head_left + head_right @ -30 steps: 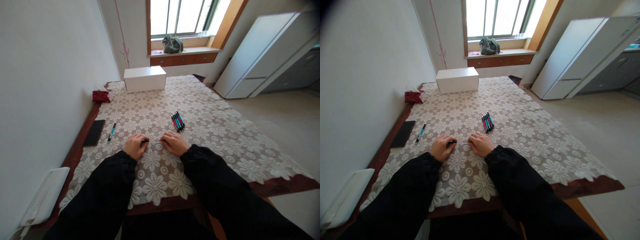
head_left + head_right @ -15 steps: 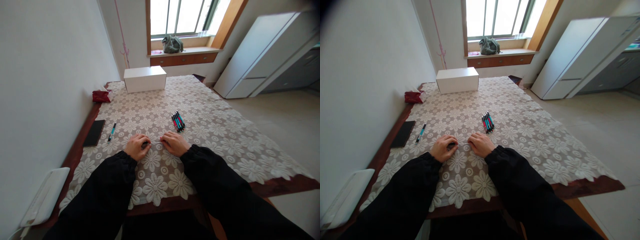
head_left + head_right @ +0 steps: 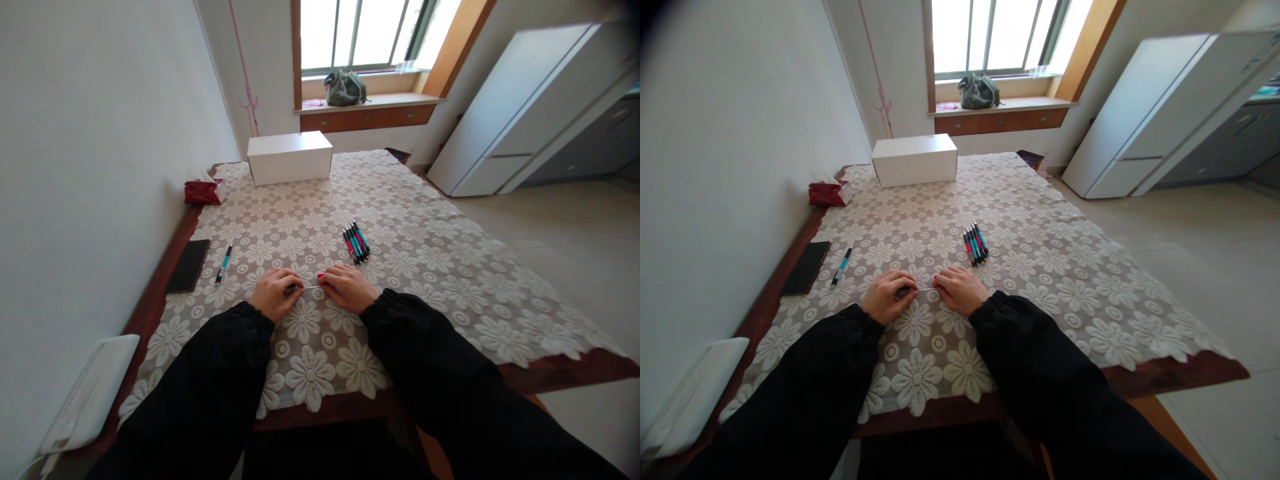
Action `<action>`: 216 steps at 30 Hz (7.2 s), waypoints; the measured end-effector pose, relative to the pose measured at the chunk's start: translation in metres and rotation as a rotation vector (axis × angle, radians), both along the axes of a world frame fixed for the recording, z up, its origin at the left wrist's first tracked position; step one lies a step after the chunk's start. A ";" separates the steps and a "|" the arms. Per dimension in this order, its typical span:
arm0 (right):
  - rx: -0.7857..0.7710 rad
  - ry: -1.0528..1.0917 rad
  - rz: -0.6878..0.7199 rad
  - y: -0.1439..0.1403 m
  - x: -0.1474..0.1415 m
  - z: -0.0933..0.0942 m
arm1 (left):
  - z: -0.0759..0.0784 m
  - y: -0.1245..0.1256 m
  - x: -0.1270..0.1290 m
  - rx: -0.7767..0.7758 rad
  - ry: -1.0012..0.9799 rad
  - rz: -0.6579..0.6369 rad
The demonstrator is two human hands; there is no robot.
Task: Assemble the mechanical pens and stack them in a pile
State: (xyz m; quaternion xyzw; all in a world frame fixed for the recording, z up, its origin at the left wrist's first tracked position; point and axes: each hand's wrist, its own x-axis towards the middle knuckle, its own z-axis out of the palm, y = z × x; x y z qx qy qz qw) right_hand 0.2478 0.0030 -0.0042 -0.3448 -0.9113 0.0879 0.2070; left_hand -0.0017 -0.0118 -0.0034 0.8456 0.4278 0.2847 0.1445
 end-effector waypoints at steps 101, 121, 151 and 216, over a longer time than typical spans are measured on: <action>0.088 0.012 -0.138 0.005 0.007 0.000 | 0.000 0.001 -0.002 -0.079 0.126 0.167; 0.009 0.004 -0.127 0.006 0.007 -0.004 | 0.001 0.000 0.000 -0.073 0.103 0.162; 0.000 0.031 -0.070 0.004 0.004 -0.002 | 0.005 -0.006 0.003 -0.008 0.170 -0.109; 0.054 0.340 -0.033 -0.007 -0.006 0.007 | 0.004 -0.003 0.002 0.112 -0.135 0.046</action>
